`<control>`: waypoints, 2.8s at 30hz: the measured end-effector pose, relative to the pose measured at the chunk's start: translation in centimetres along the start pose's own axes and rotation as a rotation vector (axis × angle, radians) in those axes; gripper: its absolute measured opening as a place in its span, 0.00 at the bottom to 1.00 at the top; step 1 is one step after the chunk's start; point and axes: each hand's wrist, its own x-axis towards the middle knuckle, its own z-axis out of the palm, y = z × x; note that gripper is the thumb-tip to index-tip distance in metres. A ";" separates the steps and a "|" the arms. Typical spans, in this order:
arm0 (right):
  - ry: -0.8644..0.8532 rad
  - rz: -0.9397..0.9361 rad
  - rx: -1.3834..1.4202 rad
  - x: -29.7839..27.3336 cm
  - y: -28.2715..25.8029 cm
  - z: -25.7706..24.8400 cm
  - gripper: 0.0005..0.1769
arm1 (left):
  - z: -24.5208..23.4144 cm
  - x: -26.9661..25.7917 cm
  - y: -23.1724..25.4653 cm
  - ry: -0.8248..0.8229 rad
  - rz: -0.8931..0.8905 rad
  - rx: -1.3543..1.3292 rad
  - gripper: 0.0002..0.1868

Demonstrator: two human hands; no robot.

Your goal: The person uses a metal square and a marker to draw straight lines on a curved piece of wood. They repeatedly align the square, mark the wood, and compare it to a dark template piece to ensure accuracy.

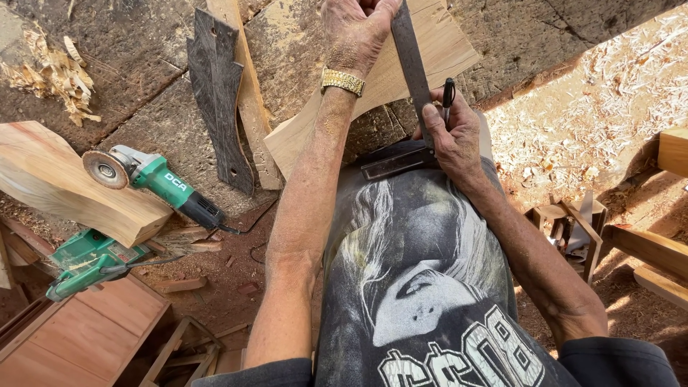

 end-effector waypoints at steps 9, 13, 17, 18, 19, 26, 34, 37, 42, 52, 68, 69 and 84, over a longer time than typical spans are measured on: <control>0.001 -0.025 0.049 0.2 0.5 0.0 0.12 | -0.2 -0.7 0.9 0.141 0.134 0.137 0.25; -0.002 -0.026 0.044 0.2 0.1 0.2 0.13 | -0.7 -2.1 1.6 0.173 0.264 0.067 0.19; -0.007 -0.025 0.029 0.4 0.0 0.1 0.12 | -4.1 -2.8 4.0 -0.051 0.231 0.360 0.21; -0.012 -0.021 0.029 0.4 0.2 0.0 0.13 | -5.3 -3.0 5.2 -0.123 0.244 0.412 0.29; -0.017 -0.014 0.027 0.4 0.3 -0.1 0.13 | -6.5 -3.4 6.4 -0.197 0.255 0.462 0.39; 0.250 -0.378 -0.516 1.3 -2.2 -2.6 0.16 | -6.9 -2.9 7.5 -0.383 0.104 0.501 0.58; 0.192 -0.540 -0.258 7.5 -2.7 -3.9 0.27 | -6.0 -2.6 9.2 -0.575 0.003 0.674 0.60; 0.065 -0.630 -0.312 8.3 -4.8 -1.7 0.12 | -6.1 -2.7 9.3 -0.550 0.066 0.798 0.60; 0.059 -0.561 -0.385 7.9 -5.4 -0.9 0.09 | -6.1 -3.4 8.7 -0.527 0.102 0.707 0.58; 0.044 -0.390 -0.375 7.7 -8.6 0.5 0.11 | -6.4 -3.2 9.2 -0.526 0.098 0.679 0.58; -0.258 0.359 -0.822 -0.3 -12.0 -4.8 0.15 | -6.9 -2.8 10.0 -0.520 0.114 0.709 0.58; -0.217 0.138 -0.812 -1.0 -11.0 -5.7 0.18 | -7.1 -2.7 10.2 -0.556 0.097 0.710 0.58; -0.235 0.333 -0.454 -0.6 -0.8 -4.3 0.13 | -5.0 -4.5 7.9 -0.383 0.557 1.091 0.55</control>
